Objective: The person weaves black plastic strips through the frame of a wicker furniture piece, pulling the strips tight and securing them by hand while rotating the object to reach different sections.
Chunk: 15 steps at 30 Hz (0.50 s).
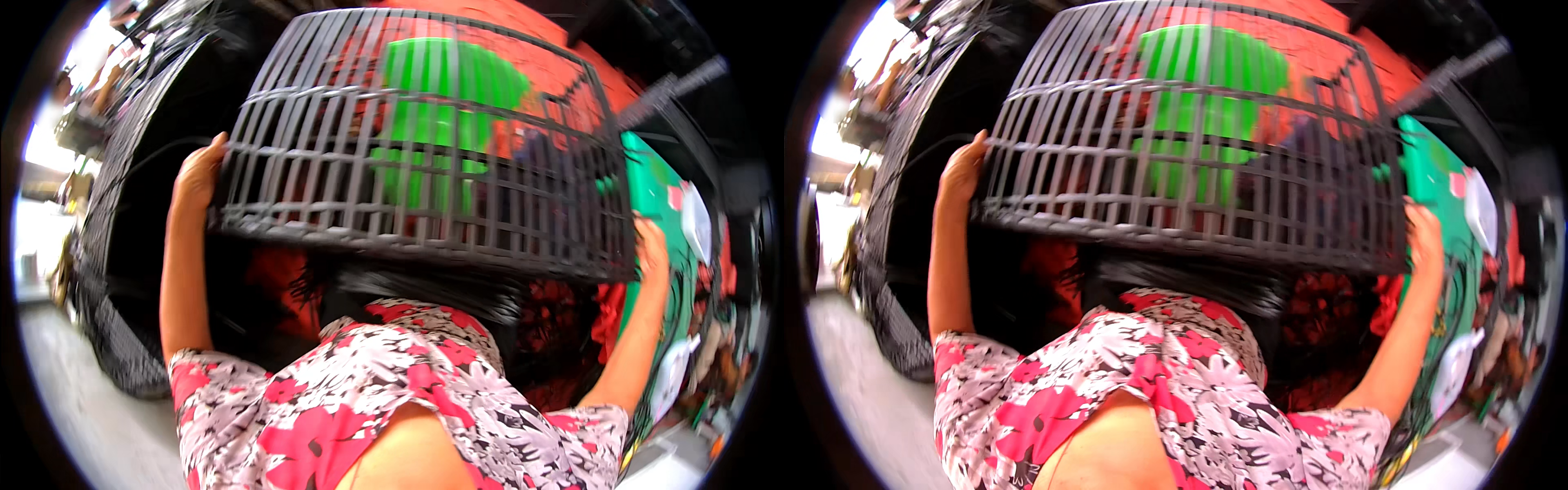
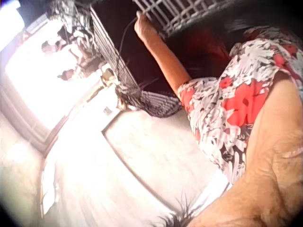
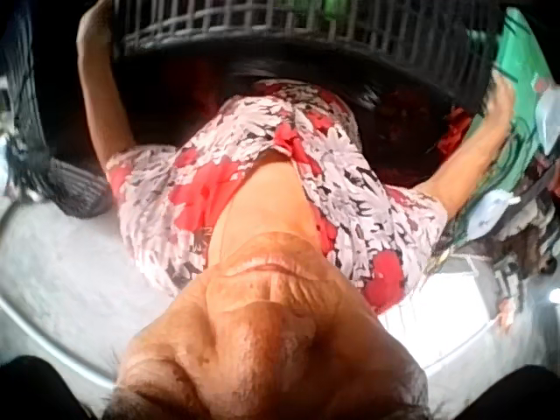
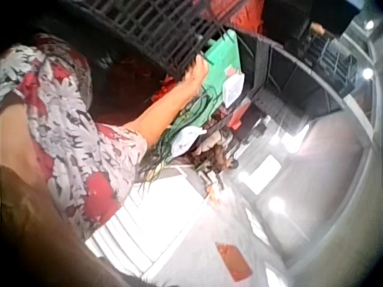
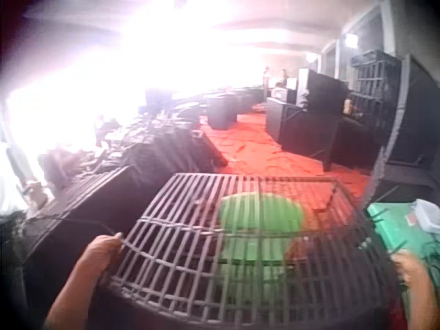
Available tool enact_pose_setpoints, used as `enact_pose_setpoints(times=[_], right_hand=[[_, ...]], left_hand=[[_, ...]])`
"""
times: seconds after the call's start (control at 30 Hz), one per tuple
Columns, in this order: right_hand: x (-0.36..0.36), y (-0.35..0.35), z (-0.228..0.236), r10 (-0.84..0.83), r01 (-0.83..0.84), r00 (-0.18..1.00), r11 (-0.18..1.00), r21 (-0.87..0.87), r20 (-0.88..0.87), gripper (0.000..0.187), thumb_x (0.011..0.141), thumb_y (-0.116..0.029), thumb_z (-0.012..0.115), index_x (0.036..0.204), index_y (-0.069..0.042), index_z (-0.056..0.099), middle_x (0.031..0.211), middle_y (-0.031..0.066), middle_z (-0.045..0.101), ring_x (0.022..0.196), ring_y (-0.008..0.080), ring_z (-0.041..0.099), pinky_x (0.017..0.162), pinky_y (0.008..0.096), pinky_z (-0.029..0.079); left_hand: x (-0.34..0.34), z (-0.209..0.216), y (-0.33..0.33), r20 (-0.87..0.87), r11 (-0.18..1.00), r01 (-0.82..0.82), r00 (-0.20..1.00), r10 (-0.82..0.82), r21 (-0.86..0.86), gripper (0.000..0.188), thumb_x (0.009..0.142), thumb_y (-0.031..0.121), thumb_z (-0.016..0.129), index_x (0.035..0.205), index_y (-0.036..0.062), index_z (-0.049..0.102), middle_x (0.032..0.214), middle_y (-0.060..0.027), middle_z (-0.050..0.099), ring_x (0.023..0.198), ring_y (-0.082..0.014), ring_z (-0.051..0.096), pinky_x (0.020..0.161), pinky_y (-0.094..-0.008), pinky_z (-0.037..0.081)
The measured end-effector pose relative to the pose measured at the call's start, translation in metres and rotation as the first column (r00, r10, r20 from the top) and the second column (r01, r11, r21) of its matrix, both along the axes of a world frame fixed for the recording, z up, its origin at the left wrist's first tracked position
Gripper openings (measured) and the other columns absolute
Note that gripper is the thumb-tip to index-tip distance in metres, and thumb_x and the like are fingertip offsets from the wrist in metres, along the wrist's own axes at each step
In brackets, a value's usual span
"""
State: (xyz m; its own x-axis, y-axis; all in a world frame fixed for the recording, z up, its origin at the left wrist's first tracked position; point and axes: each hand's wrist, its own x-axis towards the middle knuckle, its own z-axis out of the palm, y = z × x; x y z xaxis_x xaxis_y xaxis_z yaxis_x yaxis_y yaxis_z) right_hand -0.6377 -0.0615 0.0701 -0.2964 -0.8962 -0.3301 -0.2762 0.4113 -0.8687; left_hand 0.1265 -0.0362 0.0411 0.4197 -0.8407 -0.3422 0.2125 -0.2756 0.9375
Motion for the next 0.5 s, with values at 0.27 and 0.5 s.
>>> enact_pose_setpoints(times=[0.27, 0.5], right_hand=[[0.008, 0.007, 0.031, 0.230, -0.186, 0.915, 0.969, -0.160, 0.331, 0.030, 0.078, -0.014, 0.066, 0.105, -0.001, 0.060, 0.097, 0.0038, 0.062, 0.089, 0.0150, 0.058, 0.082, 0.0312, 0.047], [0.015, 0.002, 0.032, -0.032, 0.041, 0.986, 0.998, -0.055, 0.163, 0.029, 0.082, -0.027, 0.068, 0.095, -0.002, 0.063, 0.079, 0.0010, 0.063, 0.067, 0.0076, 0.060, 0.063, 0.0227, 0.051]], left_hand=[[0.079, -0.038, -0.023, -0.216, 0.990, 0.124, 0.970, -0.108, 0.061, 0.023, 0.086, 0.028, 0.062, 0.097, 0.0078, 0.060, 0.095, -0.0061, 0.062, 0.086, -0.0181, 0.058, 0.080, -0.0317, 0.049], [0.079, -0.041, -0.015, -0.309, 0.995, 0.094, 0.946, -0.100, -0.034, 0.015, 0.086, 0.025, 0.063, 0.089, 0.0105, 0.063, 0.087, -0.0038, 0.066, 0.081, -0.0181, 0.062, 0.076, -0.0337, 0.052]])
